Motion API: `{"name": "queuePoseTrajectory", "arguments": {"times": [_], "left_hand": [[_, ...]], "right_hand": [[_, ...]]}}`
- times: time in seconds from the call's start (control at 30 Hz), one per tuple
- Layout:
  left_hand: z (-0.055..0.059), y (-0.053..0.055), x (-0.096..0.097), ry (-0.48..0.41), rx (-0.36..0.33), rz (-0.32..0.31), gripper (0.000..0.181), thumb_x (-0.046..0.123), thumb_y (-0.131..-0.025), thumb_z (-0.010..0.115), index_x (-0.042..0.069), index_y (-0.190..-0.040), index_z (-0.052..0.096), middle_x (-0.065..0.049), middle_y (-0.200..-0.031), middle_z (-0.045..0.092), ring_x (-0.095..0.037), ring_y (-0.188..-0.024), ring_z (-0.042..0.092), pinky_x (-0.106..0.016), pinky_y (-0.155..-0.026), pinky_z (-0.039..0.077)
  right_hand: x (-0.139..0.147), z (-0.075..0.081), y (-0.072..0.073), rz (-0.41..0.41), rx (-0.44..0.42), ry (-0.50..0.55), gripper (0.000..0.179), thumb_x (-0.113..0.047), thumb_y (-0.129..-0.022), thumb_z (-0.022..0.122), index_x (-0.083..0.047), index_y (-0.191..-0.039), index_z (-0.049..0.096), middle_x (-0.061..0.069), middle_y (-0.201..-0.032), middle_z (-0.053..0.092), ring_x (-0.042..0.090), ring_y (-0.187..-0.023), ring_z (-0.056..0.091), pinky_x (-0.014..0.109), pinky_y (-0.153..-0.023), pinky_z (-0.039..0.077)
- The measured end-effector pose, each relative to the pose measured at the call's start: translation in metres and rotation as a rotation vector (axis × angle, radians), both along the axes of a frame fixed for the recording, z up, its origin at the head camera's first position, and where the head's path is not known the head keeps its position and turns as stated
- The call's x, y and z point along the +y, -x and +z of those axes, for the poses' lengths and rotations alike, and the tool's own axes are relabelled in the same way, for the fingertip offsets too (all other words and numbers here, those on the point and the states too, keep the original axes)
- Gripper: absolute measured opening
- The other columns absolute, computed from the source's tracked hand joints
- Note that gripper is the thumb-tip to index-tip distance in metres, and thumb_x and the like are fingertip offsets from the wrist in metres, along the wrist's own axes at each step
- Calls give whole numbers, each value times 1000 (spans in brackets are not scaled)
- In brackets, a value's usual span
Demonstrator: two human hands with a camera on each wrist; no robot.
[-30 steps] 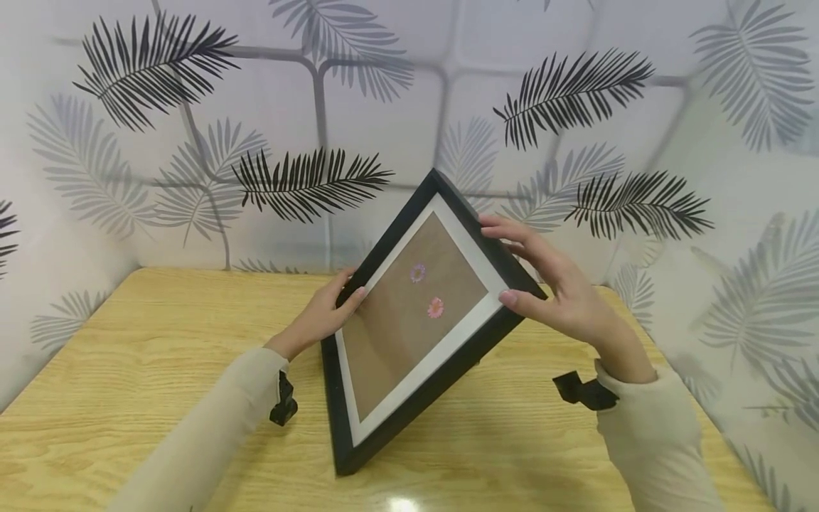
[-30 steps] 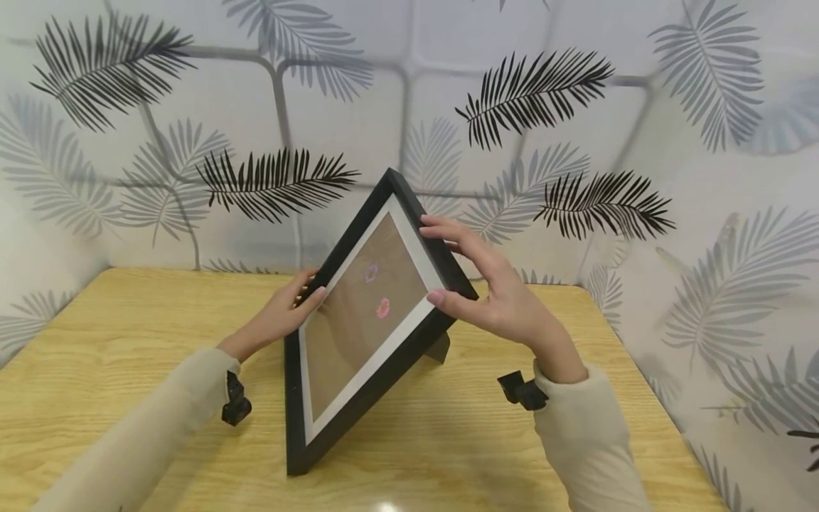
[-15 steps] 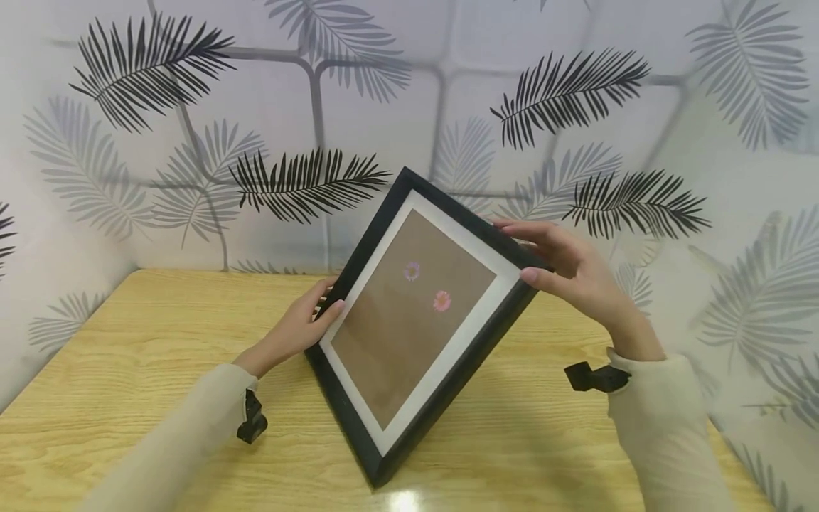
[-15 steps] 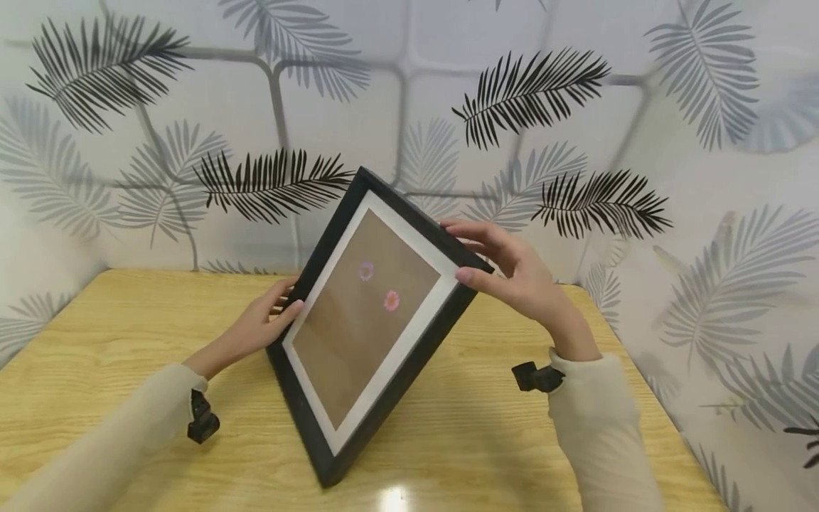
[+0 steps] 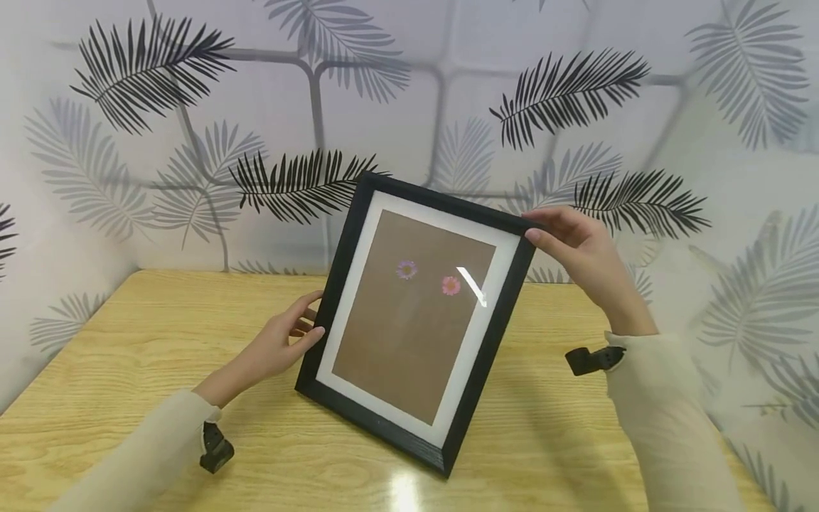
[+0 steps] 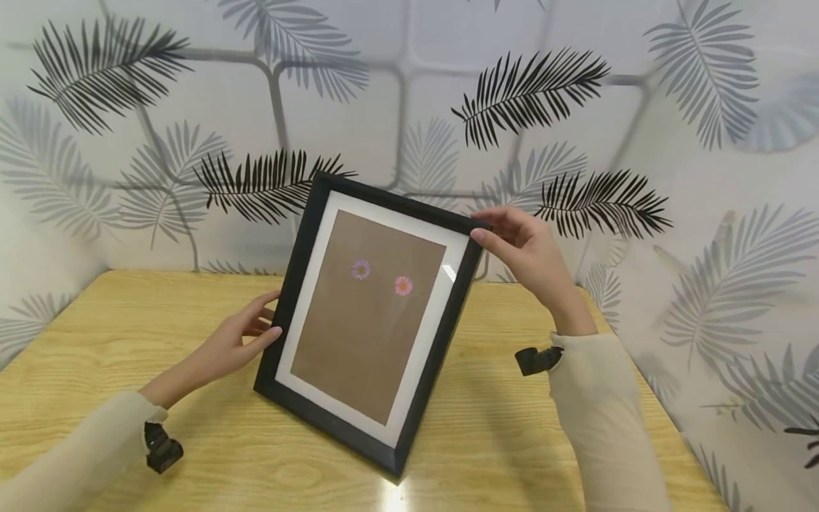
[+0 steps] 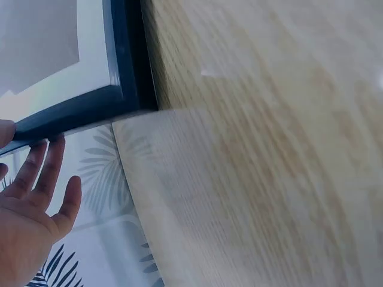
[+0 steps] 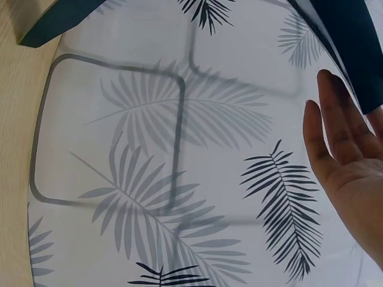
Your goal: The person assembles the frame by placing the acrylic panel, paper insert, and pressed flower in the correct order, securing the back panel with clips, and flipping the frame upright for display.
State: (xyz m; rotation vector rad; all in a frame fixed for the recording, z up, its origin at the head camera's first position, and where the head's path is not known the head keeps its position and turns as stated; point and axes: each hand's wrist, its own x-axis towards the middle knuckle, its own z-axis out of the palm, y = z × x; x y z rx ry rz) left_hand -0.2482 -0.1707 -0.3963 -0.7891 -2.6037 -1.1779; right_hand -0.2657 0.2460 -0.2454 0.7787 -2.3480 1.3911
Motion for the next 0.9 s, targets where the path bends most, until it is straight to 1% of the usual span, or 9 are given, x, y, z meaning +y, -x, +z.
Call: {"name": "queuePoseTrajectory", "arguments": {"times": [0.1,0.27,0.37,0.5,0.6,0.67,0.77,0.9], "left_hand": [[2,-7,-1,5,-3,-2,61,15,-91,56,11,-144,25,-17,-107,59,-25,-90,63,-42,-81,51],[4,-16,-2,-4,-17,-9,67,15,-90,58,14,-146,21,-15,-105,59,-22,-89,63,-39,-82,51],[4,-21,-3,-16,-18,-9,68,15,-89,59,15,-146,20,-14,-105,59,-21,-88,63,-38,-82,51],[1,-25,-3,-22,2,1,71,14,-87,62,15,-146,20,-11,-103,60,-19,-87,64,-37,-80,52],[0,-28,-2,-28,11,15,74,15,-86,63,17,-146,20,-10,-101,60,-18,-86,64,-36,-80,52],[-1,-30,0,-33,17,23,75,15,-85,64,18,-146,20,-9,-101,59,-18,-85,64,-36,-79,52],[-2,-34,2,-45,17,39,76,14,-85,65,19,-146,20,-9,-99,59,-17,-84,64,-35,-78,53],[-3,-39,3,-54,18,59,76,13,-84,66,19,-145,21,-8,-98,60,-16,-82,64,-32,-77,53]], "right_hand": [[-3,0,9,-20,23,27,31,-17,-88,60,-5,-117,58,-7,-109,61,5,-100,58,14,-82,46],[-11,-2,23,-21,48,84,28,-16,-88,60,-3,-113,60,-6,-101,62,5,-88,61,17,-75,49],[-16,-2,30,-23,49,113,29,-16,-88,61,-3,-113,60,-7,-101,61,4,-86,62,18,-73,50],[-23,-3,38,-63,55,132,30,-18,-88,61,-2,-112,60,-8,-99,60,3,-84,62,17,-72,50],[-28,-4,43,-100,50,147,30,-19,-88,61,-2,-112,60,-8,-97,59,4,-82,60,17,-70,50],[-31,-5,46,-111,38,166,29,-19,-88,60,-2,-112,60,-7,-95,58,5,-82,58,17,-70,50],[-36,-6,51,-110,16,197,29,-20,-88,60,-3,-112,60,-8,-93,59,6,-81,57,18,-68,49],[-41,-9,59,-95,0,244,31,-19,-88,61,-2,-113,60,-7,-91,61,6,-79,58,18,-67,49]]}}
